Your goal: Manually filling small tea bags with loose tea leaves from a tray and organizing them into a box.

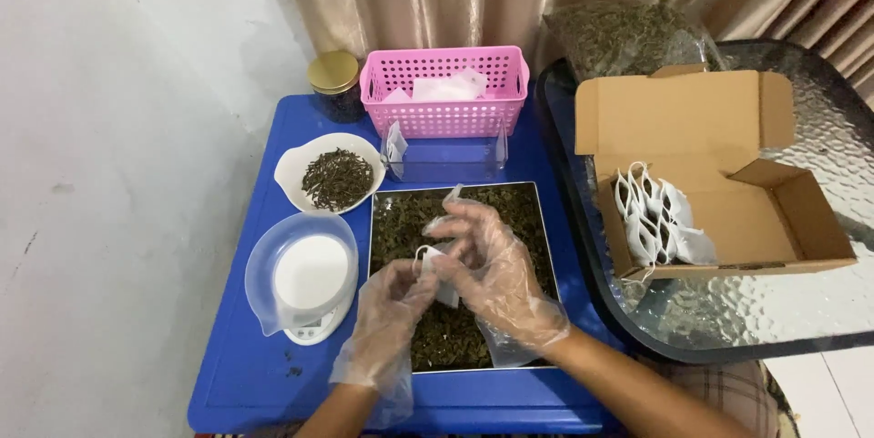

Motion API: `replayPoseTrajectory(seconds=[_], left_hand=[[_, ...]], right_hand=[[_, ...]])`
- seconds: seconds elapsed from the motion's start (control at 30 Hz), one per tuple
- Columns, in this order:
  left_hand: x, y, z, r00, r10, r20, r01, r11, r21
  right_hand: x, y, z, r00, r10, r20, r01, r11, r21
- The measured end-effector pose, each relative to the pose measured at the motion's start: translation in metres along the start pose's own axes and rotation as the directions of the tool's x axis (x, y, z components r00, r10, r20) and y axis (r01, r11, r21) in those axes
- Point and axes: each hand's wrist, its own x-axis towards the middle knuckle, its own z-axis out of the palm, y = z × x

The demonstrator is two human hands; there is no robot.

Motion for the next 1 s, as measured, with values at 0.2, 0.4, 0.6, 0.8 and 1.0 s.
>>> replayPoseTrajectory(seconds=[0.2, 0.4, 0.6, 0.8, 1.0], left_hand=[[-0.001, -0.009, -0.002, 0.999, 0.021, -0.031, -0.025, 0.989, -0.146], [0.0, -0.014, 0.001, 0.999, 0.034, -0.031, -0.043, 0.93, -0.364], [0.008, -0.021, -0.001, 0.997, 0.045, -0.065, -0.055, 0.984, -0.171], [0.005, -0.018, 0.005, 0.994, -0.107, 0.025, 0.11, 0.939, -0.326], [0.01, -0.039, 0.009, 0.991, -0.009, 0.136, 0.053, 0.944, -0.326]], right_hand=[[0.002, 0.001, -0.002, 0.995, 0.072, 0.068, -0.087, 0.964, 0.25], [0.014, -0.009, -0.019, 0.996, 0.063, 0.058, -0.077, 0.953, 0.293], [0.02, -0.008, -0.027, 0.836, 0.504, 0.217, -0.526, 0.849, 0.05], [0.013, 0.01, -0.02, 0.915, 0.377, 0.142, -0.402, 0.862, 0.308], [0.004, 0.022, -0.011, 0.922, 0.355, 0.157, -0.38, 0.908, 0.175]])
